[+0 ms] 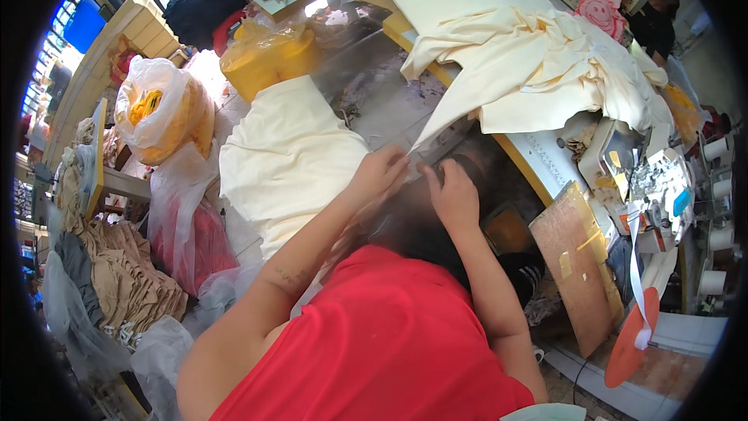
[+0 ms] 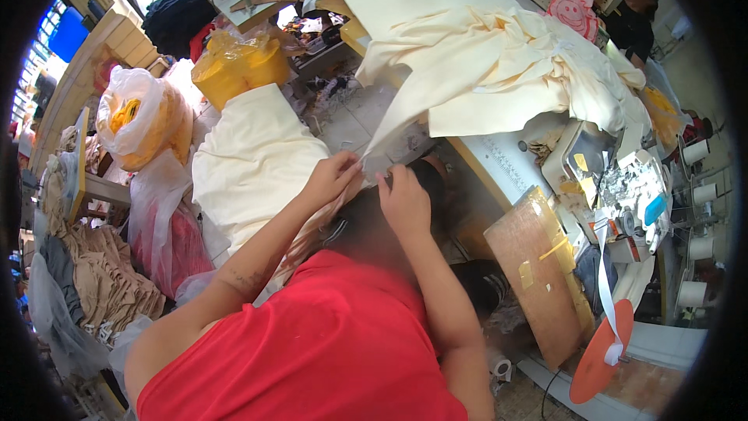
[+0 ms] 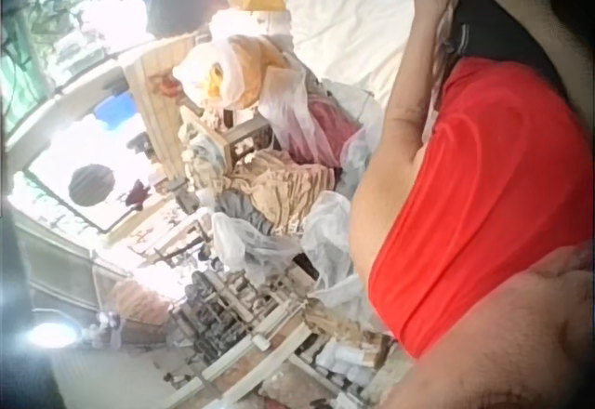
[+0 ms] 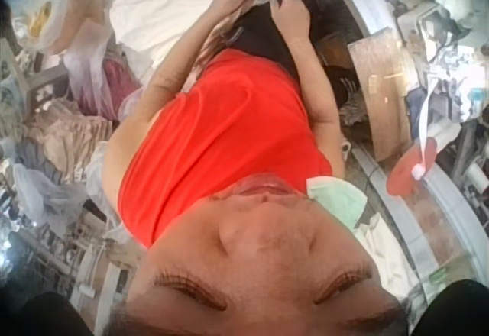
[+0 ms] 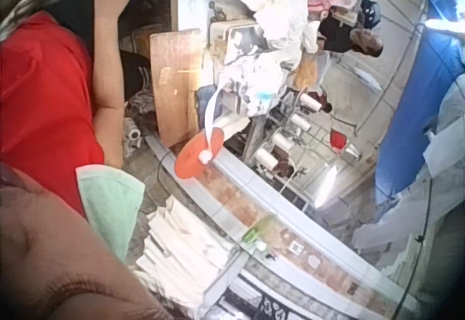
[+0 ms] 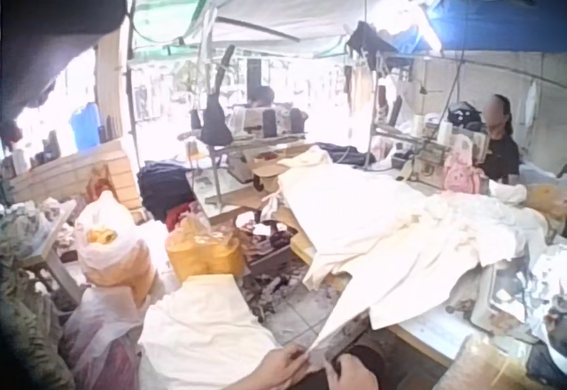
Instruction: The person separates and organizes pieces of cream-colored fabric by hand, picking them up from a pile and stacking them on a table.
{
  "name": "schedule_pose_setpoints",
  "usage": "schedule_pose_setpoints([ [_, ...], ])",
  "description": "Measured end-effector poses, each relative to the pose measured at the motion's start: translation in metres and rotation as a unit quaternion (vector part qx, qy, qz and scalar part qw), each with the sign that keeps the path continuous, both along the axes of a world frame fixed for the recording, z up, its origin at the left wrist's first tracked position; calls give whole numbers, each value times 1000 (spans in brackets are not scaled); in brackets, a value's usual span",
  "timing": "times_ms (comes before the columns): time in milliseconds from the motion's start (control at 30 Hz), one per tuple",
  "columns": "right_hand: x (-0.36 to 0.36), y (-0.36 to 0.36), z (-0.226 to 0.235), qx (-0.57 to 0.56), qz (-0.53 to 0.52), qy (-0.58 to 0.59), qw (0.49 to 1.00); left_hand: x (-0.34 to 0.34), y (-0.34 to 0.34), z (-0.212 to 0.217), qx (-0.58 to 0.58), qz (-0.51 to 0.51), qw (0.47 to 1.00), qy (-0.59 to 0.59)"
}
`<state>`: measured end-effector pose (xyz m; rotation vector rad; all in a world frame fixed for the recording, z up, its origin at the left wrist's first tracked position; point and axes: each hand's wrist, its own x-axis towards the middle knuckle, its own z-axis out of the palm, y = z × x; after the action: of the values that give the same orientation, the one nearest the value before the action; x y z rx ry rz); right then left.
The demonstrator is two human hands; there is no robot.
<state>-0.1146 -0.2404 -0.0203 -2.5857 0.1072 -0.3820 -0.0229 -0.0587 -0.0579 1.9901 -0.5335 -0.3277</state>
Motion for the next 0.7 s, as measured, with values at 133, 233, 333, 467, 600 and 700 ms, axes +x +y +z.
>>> schedule_pose_setpoints([
  [133, -17, -6, -26, 100, -29, 124, 987, -22, 13, -8, -75, 45, 993, 76],
  [233, -14, 6, -19, 105, 51, 76, 990, -26, 23, -4, -165, 45, 970, 170],
  [333, -8, 24, -8, 101, 89, 37, 990, -28, 27, 0, -210, 39, 957, 198],
  [467, 4, 33, -22, 29, 111, -48, 992, -31, 26, 10, -210, 43, 952, 220],
  [600, 18, 38, -28, -32, 152, -105, 982, -29, 29, -4, -169, 37, 969, 177],
  [700, 22, 37, -29, -60, 165, -100, 979, -27, 32, -4, -120, 21, 980, 159],
])
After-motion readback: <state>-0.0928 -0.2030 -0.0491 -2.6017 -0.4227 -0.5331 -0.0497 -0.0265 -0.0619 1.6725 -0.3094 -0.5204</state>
